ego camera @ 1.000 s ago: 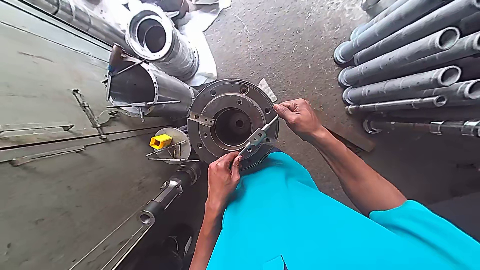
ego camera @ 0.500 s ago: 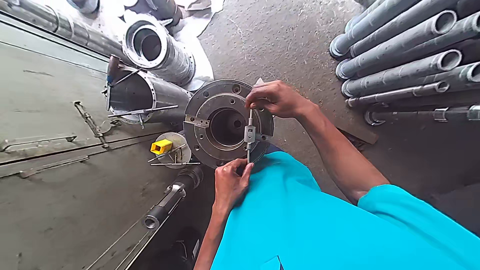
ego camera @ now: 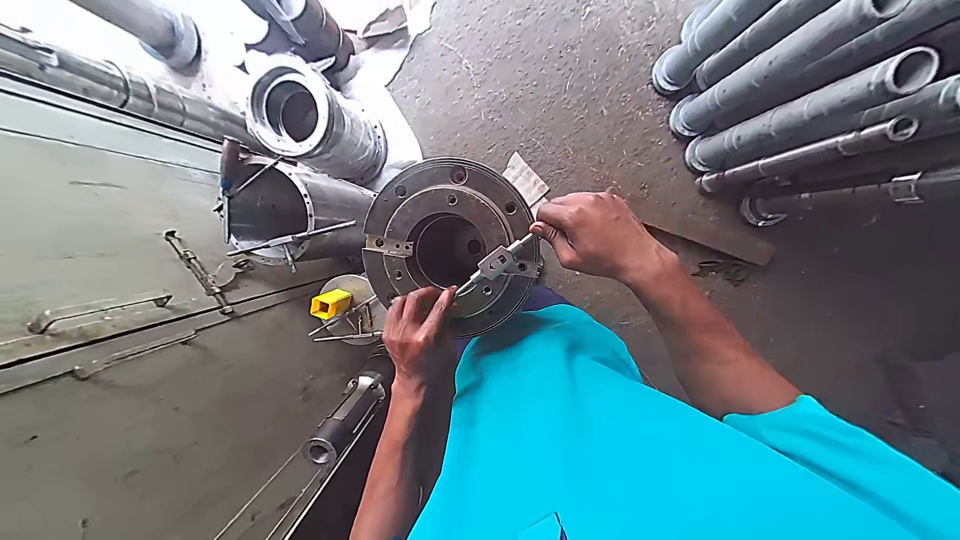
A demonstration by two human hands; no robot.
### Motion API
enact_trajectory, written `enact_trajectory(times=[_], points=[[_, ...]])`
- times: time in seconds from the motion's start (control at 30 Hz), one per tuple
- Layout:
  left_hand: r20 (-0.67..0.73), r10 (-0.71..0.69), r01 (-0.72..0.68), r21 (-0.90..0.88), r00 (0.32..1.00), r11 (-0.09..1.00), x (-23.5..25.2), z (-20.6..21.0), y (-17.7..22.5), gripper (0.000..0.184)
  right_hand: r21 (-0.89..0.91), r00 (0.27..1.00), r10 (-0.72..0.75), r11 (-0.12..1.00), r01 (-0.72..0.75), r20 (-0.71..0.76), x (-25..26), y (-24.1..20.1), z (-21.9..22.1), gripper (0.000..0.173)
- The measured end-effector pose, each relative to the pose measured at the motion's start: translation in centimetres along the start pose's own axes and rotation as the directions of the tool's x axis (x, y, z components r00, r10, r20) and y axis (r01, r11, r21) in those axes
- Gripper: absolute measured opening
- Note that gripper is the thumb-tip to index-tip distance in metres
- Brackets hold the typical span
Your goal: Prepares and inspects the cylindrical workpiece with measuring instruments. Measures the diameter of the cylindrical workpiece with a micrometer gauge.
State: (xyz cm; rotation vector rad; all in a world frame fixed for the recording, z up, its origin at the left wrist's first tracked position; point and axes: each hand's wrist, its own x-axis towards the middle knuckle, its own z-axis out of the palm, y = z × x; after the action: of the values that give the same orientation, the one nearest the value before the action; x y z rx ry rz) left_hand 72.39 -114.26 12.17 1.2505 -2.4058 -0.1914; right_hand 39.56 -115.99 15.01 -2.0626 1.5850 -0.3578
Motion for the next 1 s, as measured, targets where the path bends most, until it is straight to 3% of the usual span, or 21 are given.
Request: enact_trajectory(times=[0.13,0.27,0.37,0.57,0.63,0.67,0.77,0.83,0.9,0.97,1.0], points=[[0.066,0.076,-0.076,-0.014,0.995,0.997,3.7,-0.3,-2.9,0.026,0.038,0.980,0.144,0.989,-0.140,-0.139,-4.8,-3.2,2.4,0.041],[0.132,0.137,-0.119,-0.131,0.982,0.984,5.9,-0.9,-3.1,0.027,0.090,0.984,0.149,0.986,-0.141,-0.096,-7.4,-5.2,3.7,0.039],[0.139,0.002,0.019,-0.151,0.990,0.988,5.2,-0.5,-1.7,0.021,0.089,0.997,0.071,0.994,-0.067,-0.035,-5.5,-1.8,2.3,0.037],[0.152,-0.205,0.235,-0.212,0.967,0.949,0.8,-1.6,2.0,0.019,0.119,0.995,-0.004,0.993,0.015,-0.095,0.0,1.0,-0.4,0.027],[0.224,-0.315,0.375,-0.322,0.922,0.869,1.4,-1.9,1.8,0.016,0.093,0.998,0.028,0.995,-0.023,-0.051,0.0,0.7,-1.0,0.027],[0.292,-0.372,0.467,-0.417,0.881,0.779,1.9,-2.0,1.4,0.015,0.080,0.997,0.081,0.993,-0.081,0.003,-0.6,0.1,-1.2,0.027],[0.475,-0.391,0.607,-0.701,0.789,0.374,5.0,-1.3,-0.4,0.021,0.153,0.959,0.204,0.960,-0.235,0.194,-2.9,-1.6,-1.3,0.030],[0.550,-0.317,0.629,-0.733,0.773,0.260,7.6,-0.8,-1.4,0.025,0.304,0.918,0.206,0.899,-0.315,0.339,-4.1,-3.1,-0.3,0.030],[0.594,-0.273,0.652,-0.717,0.757,0.246,10.4,-0.2,-1.1,0.024,0.502,0.888,0.174,0.771,-0.391,0.425,-5.0,-4.8,1.0,0.030],[0.591,-0.243,0.639,-0.715,0.769,0.283,13.3,1.1,-0.3,0.020,0.642,0.873,0.194,0.611,-0.464,0.447,-5.5,-6.9,3.1,0.031],[0.592,-0.192,0.617,-0.698,0.783,0.363,14.4,1.6,0.2,0.020,0.708,0.867,0.213,0.507,-0.492,0.450,-5.6,-8.3,4.6,0.031]])
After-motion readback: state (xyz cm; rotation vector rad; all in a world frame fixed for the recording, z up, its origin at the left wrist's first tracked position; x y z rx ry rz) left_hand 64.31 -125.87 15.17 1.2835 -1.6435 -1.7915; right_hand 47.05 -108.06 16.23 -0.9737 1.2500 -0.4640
